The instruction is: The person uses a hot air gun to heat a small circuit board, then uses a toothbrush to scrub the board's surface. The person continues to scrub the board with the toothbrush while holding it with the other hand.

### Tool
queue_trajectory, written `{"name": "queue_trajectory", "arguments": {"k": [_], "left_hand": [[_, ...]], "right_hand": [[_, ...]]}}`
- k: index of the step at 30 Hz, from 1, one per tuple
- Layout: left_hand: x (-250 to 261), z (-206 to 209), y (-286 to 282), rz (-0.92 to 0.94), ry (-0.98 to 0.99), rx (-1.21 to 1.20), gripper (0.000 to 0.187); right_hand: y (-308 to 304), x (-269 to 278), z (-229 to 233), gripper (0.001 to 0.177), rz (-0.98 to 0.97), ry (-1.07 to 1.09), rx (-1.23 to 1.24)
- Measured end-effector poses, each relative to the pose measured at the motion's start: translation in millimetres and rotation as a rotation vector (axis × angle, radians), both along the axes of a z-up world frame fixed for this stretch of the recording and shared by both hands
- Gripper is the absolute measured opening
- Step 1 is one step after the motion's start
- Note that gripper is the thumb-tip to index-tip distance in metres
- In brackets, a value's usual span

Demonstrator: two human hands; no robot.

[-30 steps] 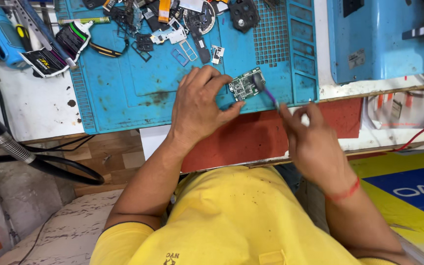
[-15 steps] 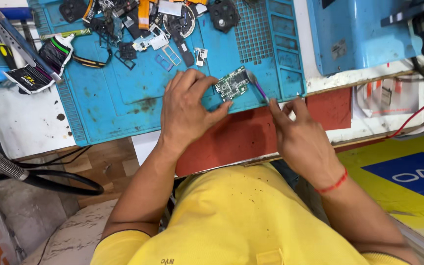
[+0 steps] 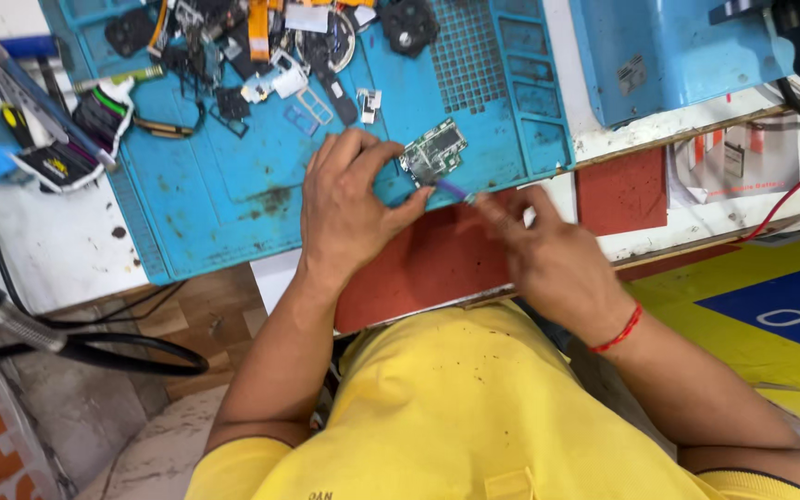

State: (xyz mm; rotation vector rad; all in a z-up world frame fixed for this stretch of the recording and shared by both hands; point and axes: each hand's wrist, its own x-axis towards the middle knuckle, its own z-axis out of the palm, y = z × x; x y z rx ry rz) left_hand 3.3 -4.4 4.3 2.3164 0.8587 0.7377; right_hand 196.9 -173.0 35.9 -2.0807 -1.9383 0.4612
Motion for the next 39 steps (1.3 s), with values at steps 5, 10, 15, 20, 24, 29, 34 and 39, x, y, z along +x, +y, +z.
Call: {"name": "queue_trajectory", "arguments": {"k": [5, 10, 15, 20, 24, 29, 34, 39], "left_hand": [[-6, -7, -5, 0.009, 0.009, -0.002, 0.047], [-1, -8, -3, 0.003, 0.005, -0.004, 0.047], [-4, -10, -3, -0.005, 0.003, -0.013, 0.047], [-3, -6, 1, -0.001, 0.005, 0.018, 0.048], [-3, -6, -3, 0.008, -0.004, -0.017, 0.047], [-3, -5, 0, -0.006, -0.011, 0.007, 0.046], [-3, 1, 2, -0.002, 0.003, 0.010, 0.048], [-8, -1, -7, -0.010, -0.010, 0.020, 0.045]], "right_hand": [[-2, -7, 2, 0.050, -0.033, 0.003, 0.036], [-5, -3, 3, 0.049, -0.129, -0.033, 0.048], [-7, -8, -4, 0.047, -0.131, -0.049, 0.071], [4, -9, 0, 0.048, -0.075, -0.041, 0.034], [5, -11, 11, 0.050, -0.072, -0.060, 0.020], [18, -11, 14, 0.048, -0.096, -0.058, -0.017], [17, -14, 15, 0.048, -0.118, -0.099, -0.062], [-4, -15, 7, 0.049, -0.041, -0.060, 0.032]]}}
